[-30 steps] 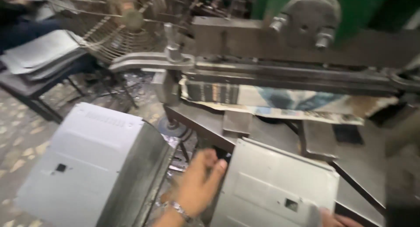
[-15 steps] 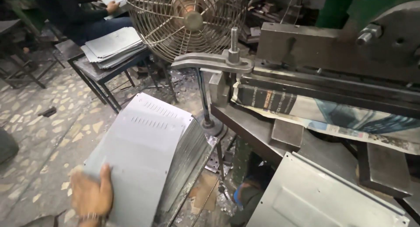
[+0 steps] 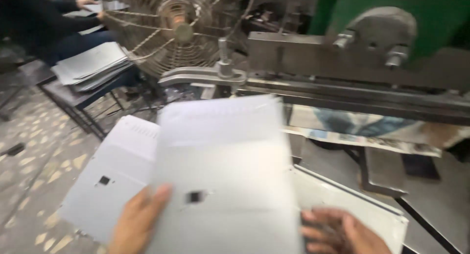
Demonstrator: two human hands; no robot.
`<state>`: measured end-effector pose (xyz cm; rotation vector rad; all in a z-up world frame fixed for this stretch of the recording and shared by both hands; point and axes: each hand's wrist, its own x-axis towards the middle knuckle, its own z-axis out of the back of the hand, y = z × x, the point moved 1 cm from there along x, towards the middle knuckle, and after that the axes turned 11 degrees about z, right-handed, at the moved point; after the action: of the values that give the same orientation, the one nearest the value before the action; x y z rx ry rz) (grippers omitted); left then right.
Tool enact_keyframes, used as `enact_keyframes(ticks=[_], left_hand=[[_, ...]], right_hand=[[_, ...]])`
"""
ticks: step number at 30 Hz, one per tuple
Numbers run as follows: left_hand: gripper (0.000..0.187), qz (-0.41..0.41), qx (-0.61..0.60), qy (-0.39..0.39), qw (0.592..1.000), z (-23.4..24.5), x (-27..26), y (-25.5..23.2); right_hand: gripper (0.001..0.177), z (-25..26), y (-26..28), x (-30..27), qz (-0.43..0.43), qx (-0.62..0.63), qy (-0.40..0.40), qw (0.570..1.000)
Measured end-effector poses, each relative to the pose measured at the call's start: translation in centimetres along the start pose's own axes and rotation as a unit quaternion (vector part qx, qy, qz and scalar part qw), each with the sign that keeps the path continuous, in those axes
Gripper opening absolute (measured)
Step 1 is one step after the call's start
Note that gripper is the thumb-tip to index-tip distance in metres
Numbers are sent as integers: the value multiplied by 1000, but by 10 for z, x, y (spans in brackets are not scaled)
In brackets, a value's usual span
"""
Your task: Repeatedly placing metal sheets into a press machine to bend them and then stacking the processed parts.
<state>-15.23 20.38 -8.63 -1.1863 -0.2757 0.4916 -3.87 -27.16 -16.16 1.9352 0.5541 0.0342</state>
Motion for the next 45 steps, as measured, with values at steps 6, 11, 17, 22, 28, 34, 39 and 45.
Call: enact_keyframes(ticks=[6, 11, 17, 22, 28, 34, 39, 45], left_hand=[[37, 40, -274, 202, 939, -174, 0, -152], [40, 50, -257, 230, 937, -226, 15, -181], [38, 100, -249, 232, 935, -232, 18, -187], [37, 87, -249, 228, 937, -235, 19, -186], [37, 92, -255, 230, 935, -235, 18, -186], [38, 99, -237, 221, 941, -233, 16, -190], [42, 91, -188, 213, 955, -237, 21, -171], [44, 120, -214, 211, 946, -247, 40, -129]], right_hand=[[51, -51, 166, -2, 43, -160, -183, 969], [47, -33, 211, 6, 16, -221, -243, 944], [48, -14, 207, 15, 20, -226, -242, 944], [46, -19, 208, 13, 13, -211, -255, 943], [45, -15, 206, 14, 34, -201, -234, 951], [49, -16, 202, 16, 27, -197, -240, 950], [56, -1, 194, 14, 91, -188, -200, 957], [59, 10, 151, 8, 104, -166, -178, 964]])
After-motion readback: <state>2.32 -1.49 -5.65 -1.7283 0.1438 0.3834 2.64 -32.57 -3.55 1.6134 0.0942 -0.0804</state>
